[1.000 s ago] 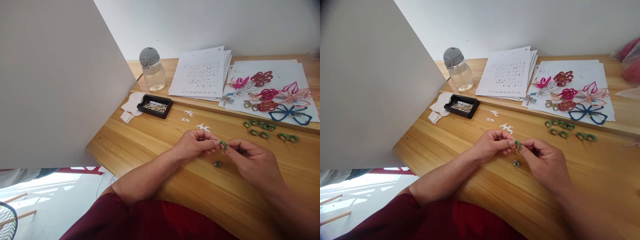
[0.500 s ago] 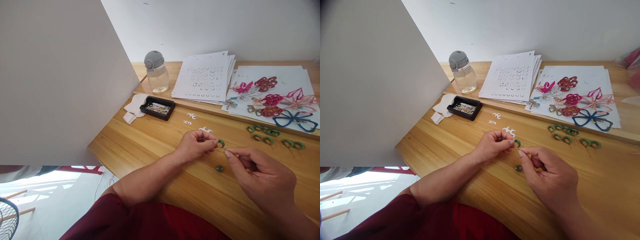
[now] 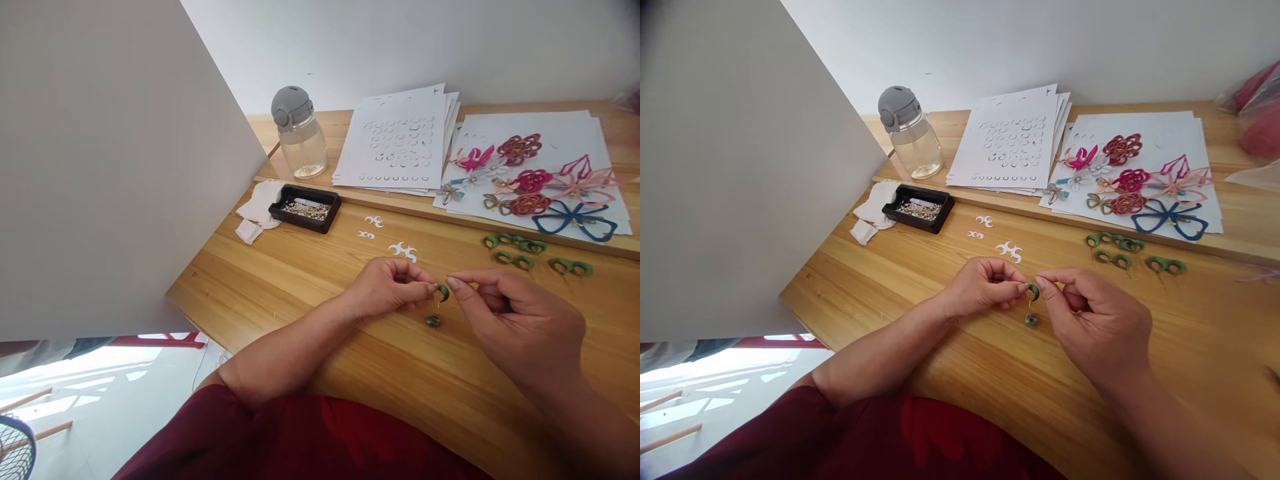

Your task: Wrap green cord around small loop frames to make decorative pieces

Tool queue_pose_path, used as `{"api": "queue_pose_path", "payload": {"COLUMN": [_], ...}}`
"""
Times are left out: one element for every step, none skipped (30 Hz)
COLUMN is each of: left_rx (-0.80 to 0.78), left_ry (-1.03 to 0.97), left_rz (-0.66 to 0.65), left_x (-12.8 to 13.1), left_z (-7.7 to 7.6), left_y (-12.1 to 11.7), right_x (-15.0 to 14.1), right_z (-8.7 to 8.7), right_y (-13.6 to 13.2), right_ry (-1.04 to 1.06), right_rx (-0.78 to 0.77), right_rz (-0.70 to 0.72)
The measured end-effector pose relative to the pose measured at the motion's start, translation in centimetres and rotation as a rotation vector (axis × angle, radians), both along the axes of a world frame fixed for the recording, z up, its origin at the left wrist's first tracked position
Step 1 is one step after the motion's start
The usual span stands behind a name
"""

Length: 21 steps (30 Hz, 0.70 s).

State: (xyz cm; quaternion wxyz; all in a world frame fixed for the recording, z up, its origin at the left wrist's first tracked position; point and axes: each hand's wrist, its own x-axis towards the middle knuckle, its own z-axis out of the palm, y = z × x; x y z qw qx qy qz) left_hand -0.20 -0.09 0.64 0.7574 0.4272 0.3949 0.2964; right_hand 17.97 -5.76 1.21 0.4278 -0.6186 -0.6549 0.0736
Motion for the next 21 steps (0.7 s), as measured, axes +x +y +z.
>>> {"api": "queue_pose_path", "payload": {"left_rx": [0.000,0.001,0.003,0.005,0.007,0.010,0.015,0.019,0.022,0.025,0.025,0.025,0.023,0.023,0.022,0.023,0.024,0.024,0.022,0.020,0.017], "left_ry": [-0.005,-0.009,-0.010,-0.010,-0.008,-0.005,-0.003,0.000,0.001,0.000,-0.002,-0.005,-0.009,-0.010,-0.011,-0.010,-0.010,-0.011,-0.014,-0.020,-0.027], "left_rz": [-0.004,-0.005,-0.009,-0.013,-0.018,-0.024,-0.028,-0.033,-0.038,-0.041,-0.046,-0.050,-0.052,-0.054,-0.056,-0.057,-0.059,-0.061,-0.065,-0.069,-0.072], "left_x": [-0.01,-0.01,-0.01,-0.02,-0.02,-0.04,-0.05,-0.07,-0.08,-0.10,-0.12,-0.13,-0.14,-0.15,-0.15,-0.16,-0.17,-0.17,-0.17,-0.17,-0.16], "left_z": [0.00,-0.01,-0.03,-0.06,-0.08,-0.11,-0.14,-0.17,-0.18,-0.20,-0.20,-0.19,-0.17,-0.16,-0.15,-0.15,-0.16,-0.18,-0.21,-0.25,-0.28], "left_y": [-0.01,-0.02,-0.03,-0.03,-0.03,-0.03,-0.02,-0.01,0.00,0.00,0.01,0.01,0.02,0.02,0.02,0.03,0.05,0.06,0.08,0.10,0.12], "right_x": [0.07,0.14,0.20,0.24,0.25,0.26,0.24,0.22,0.20,0.17,0.14,0.11,0.09,0.07,0.06,0.07,0.09,0.12,0.18,0.24,0.31], "right_z": [-0.06,-0.12,-0.18,-0.22,-0.25,-0.26,-0.25,-0.24,-0.21,-0.18,-0.16,-0.15,-0.15,-0.17,-0.20,-0.23,-0.26,-0.29,-0.32,-0.34,-0.36], "right_y": [0.02,0.04,0.05,0.06,0.07,0.08,0.08,0.08,0.09,0.10,0.11,0.14,0.16,0.20,0.23,0.25,0.27,0.30,0.32,0.35,0.41], "right_ry": [-0.002,-0.004,-0.006,-0.008,-0.009,-0.010,-0.010,-0.010,-0.007,-0.004,0.003,0.012,0.023,0.035,0.050,0.067,0.086,0.106,0.127,0.149,0.171], "right_rx": [0.002,-0.001,-0.004,-0.007,-0.009,-0.013,-0.017,-0.019,-0.023,-0.031,-0.040,-0.046,-0.055,-0.067,-0.078,-0.092,-0.108,-0.126,-0.146,-0.165,-0.189], "right_rz": [0.006,0.015,0.021,0.023,0.023,0.023,0.026,0.028,0.031,0.035,0.037,0.036,0.035,0.034,0.034,0.033,0.036,0.038,0.041,0.042,0.042]}}
